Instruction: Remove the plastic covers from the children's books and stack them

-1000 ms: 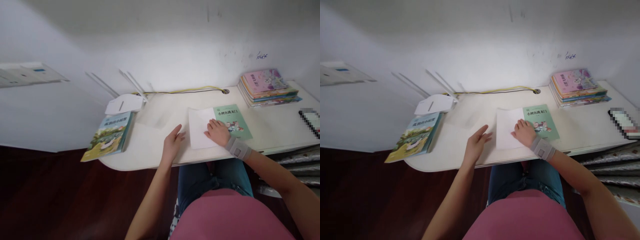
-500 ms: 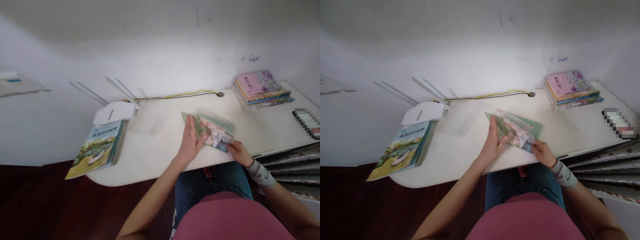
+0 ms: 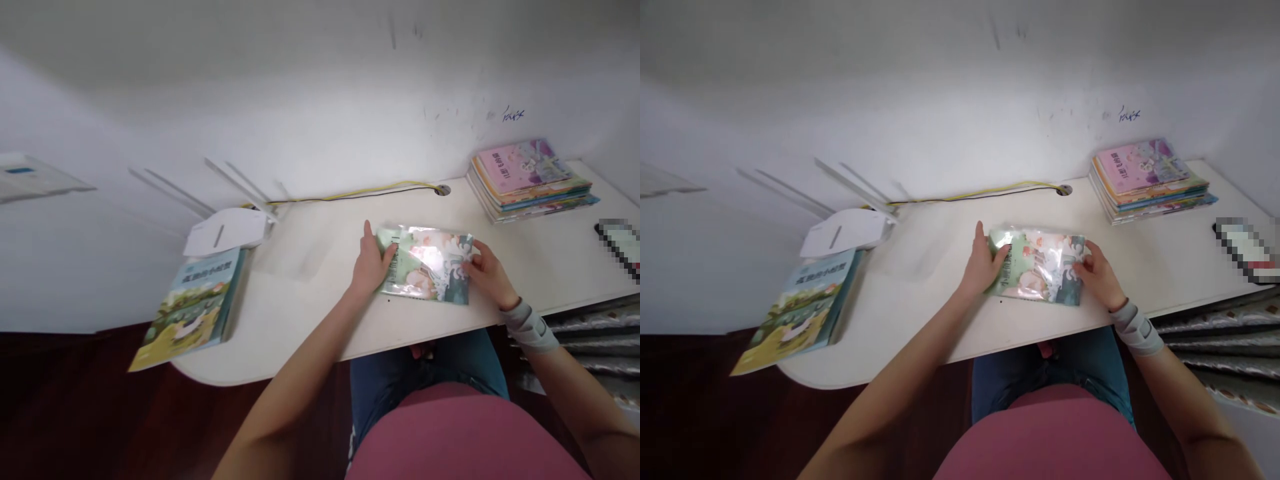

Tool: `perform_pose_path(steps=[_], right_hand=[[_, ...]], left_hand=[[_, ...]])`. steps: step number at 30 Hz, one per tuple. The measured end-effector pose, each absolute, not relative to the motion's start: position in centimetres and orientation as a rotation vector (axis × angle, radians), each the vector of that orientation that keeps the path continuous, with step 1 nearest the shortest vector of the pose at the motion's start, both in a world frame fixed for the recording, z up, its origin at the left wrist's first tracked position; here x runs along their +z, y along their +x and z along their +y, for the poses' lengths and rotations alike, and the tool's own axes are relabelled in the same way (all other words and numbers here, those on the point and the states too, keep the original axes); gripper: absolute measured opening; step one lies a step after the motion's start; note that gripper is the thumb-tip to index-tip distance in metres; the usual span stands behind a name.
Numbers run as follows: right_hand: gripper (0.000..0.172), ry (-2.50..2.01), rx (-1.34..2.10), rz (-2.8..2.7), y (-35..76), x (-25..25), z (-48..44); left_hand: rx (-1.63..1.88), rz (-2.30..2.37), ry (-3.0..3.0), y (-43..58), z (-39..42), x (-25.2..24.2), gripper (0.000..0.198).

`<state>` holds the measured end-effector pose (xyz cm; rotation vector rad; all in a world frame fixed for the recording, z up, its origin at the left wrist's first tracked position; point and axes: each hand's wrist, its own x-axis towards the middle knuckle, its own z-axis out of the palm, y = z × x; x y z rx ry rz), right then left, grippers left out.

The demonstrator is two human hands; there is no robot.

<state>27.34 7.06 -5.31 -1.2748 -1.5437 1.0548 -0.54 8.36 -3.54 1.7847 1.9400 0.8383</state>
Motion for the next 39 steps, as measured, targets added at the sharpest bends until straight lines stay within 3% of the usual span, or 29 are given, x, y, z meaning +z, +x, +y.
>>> perform_pose_path(steps=[9,14,18,22,28,34,39], right_hand=[[0.040,-1.285,1.193,-1.353,26.7,-4.5,14.4],[0.033,-1.311,0.836,-1.574,25.3,-5.8,15.2],[0.038,-1.370,0.440,-1.834,24.8,-5.9,14.6],[0.043,-1.438,0.149,-2.116,24.2,-5.2,14.9],[0.035,-1.460,-0.055,-2.420,22.6,-4.3,16.5],[0.037,-1.488,-0.139,-2.509,21.5,-3.8,17.1],[0.040,-1.465,-0.093,-2.497,22.1,-4.2,17.7]], left_hand=[[0.584,2.006,2.086,0.1,8.6,-6.1,0.078],[0.842,1.912,1.777,-1.0,10.4,-4.9,0.075],[1.024,1.760,1.566,-1.3,12.9,-3.9,0.061],[0.886,1.819,1.704,-0.9,13.9,-3.8,0.045],[0.585,2.101,2.069,-0.3,12.4,-4.3,0.045],[0.410,2.269,2.255,0.6,11.9,-2.9,0.048],[0.319,2.015,2.406,4.1,10.3,-2.8,0.038]])
